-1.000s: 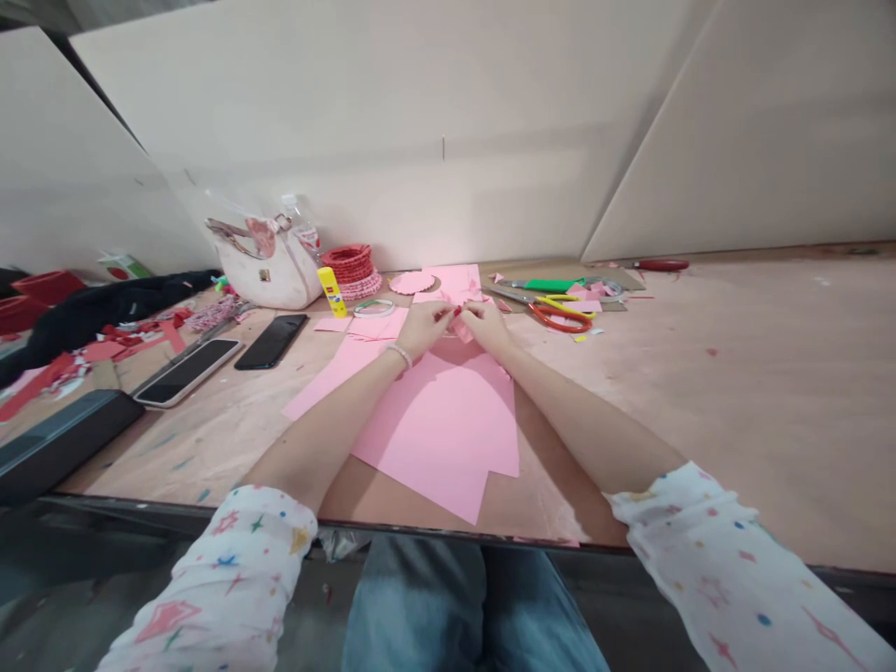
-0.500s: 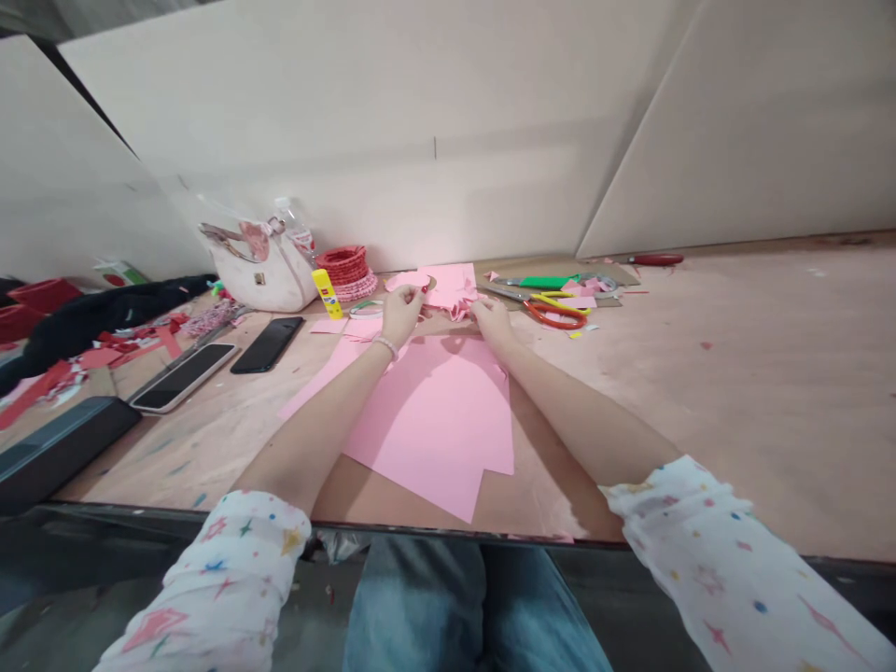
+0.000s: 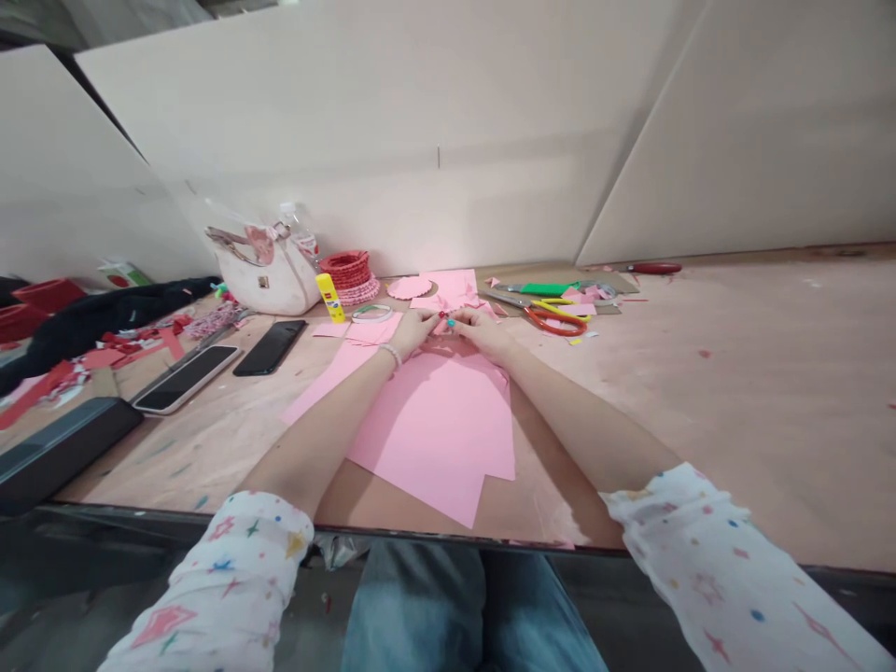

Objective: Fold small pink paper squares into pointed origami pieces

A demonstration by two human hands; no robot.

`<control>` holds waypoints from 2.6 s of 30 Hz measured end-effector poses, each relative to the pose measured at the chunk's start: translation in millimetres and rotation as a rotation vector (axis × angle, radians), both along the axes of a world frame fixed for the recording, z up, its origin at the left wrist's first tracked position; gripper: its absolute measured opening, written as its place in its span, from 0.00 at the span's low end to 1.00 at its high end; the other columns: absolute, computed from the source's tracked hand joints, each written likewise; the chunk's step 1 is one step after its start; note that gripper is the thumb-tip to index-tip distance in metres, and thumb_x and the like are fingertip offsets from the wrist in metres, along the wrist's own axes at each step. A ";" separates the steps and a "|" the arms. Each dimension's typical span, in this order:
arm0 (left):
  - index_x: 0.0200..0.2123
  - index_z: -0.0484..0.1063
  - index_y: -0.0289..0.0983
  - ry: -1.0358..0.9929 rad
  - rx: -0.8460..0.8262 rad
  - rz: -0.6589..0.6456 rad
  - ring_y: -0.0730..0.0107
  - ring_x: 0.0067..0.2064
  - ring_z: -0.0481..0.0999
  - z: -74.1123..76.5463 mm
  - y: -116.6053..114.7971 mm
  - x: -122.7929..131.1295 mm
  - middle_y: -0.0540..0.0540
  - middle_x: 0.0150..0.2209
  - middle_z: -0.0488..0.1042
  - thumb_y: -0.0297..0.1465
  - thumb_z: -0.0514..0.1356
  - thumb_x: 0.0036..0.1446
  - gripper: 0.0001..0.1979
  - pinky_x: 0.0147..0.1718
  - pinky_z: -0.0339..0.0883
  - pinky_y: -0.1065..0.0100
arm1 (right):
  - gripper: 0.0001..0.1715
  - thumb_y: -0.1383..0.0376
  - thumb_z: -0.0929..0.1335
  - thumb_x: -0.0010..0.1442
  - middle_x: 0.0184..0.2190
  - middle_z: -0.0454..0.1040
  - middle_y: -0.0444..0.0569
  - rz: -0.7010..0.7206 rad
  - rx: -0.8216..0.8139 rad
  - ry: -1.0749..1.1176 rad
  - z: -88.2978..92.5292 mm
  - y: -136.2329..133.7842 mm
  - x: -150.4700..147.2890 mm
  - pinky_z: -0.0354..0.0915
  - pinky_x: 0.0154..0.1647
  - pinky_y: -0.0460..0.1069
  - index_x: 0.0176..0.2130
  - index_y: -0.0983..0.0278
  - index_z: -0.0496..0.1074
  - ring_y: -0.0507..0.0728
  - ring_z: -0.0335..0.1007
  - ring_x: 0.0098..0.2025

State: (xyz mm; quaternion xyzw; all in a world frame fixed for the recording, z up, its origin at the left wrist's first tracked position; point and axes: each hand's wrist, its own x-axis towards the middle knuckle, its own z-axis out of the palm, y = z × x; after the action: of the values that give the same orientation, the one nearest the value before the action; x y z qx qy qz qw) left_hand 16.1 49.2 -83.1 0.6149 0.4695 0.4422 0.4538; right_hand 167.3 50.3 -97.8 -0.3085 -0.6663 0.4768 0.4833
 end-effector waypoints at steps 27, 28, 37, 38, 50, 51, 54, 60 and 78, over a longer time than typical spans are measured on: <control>0.33 0.70 0.31 -0.260 -0.267 -0.312 0.69 0.34 0.76 2.2 -10.4 -3.4 0.42 0.35 0.74 0.29 0.61 0.47 0.09 0.35 0.69 0.68 | 0.08 0.62 0.66 0.45 0.19 0.66 0.42 -0.271 0.135 -0.139 0.5 4.9 -0.6 0.56 0.25 0.46 0.23 0.65 0.64 0.50 0.59 0.22; 0.34 0.70 0.31 -0.260 -0.263 -0.314 0.69 0.34 0.76 1.8 -10.2 -3.4 0.42 0.35 0.74 0.29 0.61 0.47 0.09 0.35 0.69 0.68 | 0.08 0.62 0.66 0.45 0.19 0.66 0.42 -0.271 0.134 -0.140 1.0 4.4 -0.6 0.56 0.25 0.46 0.23 0.65 0.64 0.50 0.59 0.22; 0.32 0.68 0.31 -0.281 -0.254 -0.282 0.70 0.31 0.76 -0.6 -7.1 -1.3 0.42 0.29 0.74 0.28 0.58 0.50 0.06 0.32 0.70 0.67 | 0.08 0.60 0.63 0.48 0.18 0.62 0.39 -0.254 0.088 -0.079 4.6 -0.2 -2.5 0.56 0.24 0.45 0.25 0.63 0.62 0.49 0.56 0.21; 0.32 0.68 0.31 -0.287 -0.250 -0.284 0.68 0.31 0.76 -0.4 -6.9 -1.1 0.42 0.29 0.74 0.28 0.58 0.50 0.06 0.31 0.71 0.66 | 0.08 0.60 0.62 0.49 0.18 0.62 0.40 -0.239 0.074 -0.068 5.1 -0.8 -2.4 0.56 0.24 0.45 0.26 0.63 0.62 0.49 0.57 0.21; 0.34 0.71 0.31 -0.197 -0.101 -0.186 0.70 0.36 0.74 -9.3 -2.7 7.5 0.42 0.35 0.74 0.36 0.59 0.49 0.13 0.33 0.67 0.72 | 0.05 0.66 0.62 0.45 0.22 0.59 0.40 -0.225 0.174 -0.161 12.2 -2.8 5.3 0.55 0.29 0.46 0.22 0.63 0.58 0.50 0.56 0.25; 0.35 0.72 0.32 -0.167 -0.062 -0.157 0.70 0.36 0.74 -10.7 -1.4 9.3 0.42 0.37 0.73 0.36 0.58 0.49 0.13 0.33 0.66 0.72 | 0.05 0.66 0.62 0.46 0.21 0.59 0.40 -0.227 0.172 -0.157 12.2 -2.8 5.7 0.55 0.29 0.46 0.23 0.63 0.57 0.50 0.56 0.25; 0.37 0.73 0.35 -0.001 0.056 -0.042 0.75 0.31 0.71 -13.5 0.3 11.7 0.43 0.42 0.71 0.36 0.56 0.50 0.14 0.24 0.62 0.76 | 0.05 0.66 0.63 0.46 0.22 0.59 0.41 -0.229 0.151 -0.135 11.8 -4.4 7.1 0.56 0.29 0.47 0.23 0.62 0.57 0.50 0.56 0.26; 0.30 0.75 0.38 0.196 0.172 -0.107 0.77 0.25 0.65 -7.7 -8.1 10.8 0.48 0.34 0.71 0.34 0.53 0.53 0.12 0.21 0.58 0.75 | 0.07 0.67 0.64 0.45 0.26 0.62 0.42 -0.230 0.008 -0.065 8.6 -11.8 14.4 0.58 0.30 0.47 0.29 0.61 0.60 0.51 0.60 0.29; 0.42 0.73 0.34 0.043 -0.137 -0.212 0.68 0.33 0.75 4.1 -28.0 9.3 0.46 0.33 0.77 0.33 0.54 0.53 0.15 0.35 0.69 0.68 | 0.09 0.60 0.66 0.52 0.26 0.67 0.44 -0.124 -0.161 -0.195 9.7 -18.8 18.1 0.60 0.28 0.47 0.29 0.64 0.64 0.51 0.63 0.27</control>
State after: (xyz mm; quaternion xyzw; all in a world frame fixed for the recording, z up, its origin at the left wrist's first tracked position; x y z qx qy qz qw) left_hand 25.3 21.2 -79.0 0.6379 0.4408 0.3452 0.5288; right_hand 185.3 31.5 -88.1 -0.4319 -0.6491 0.4658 0.4186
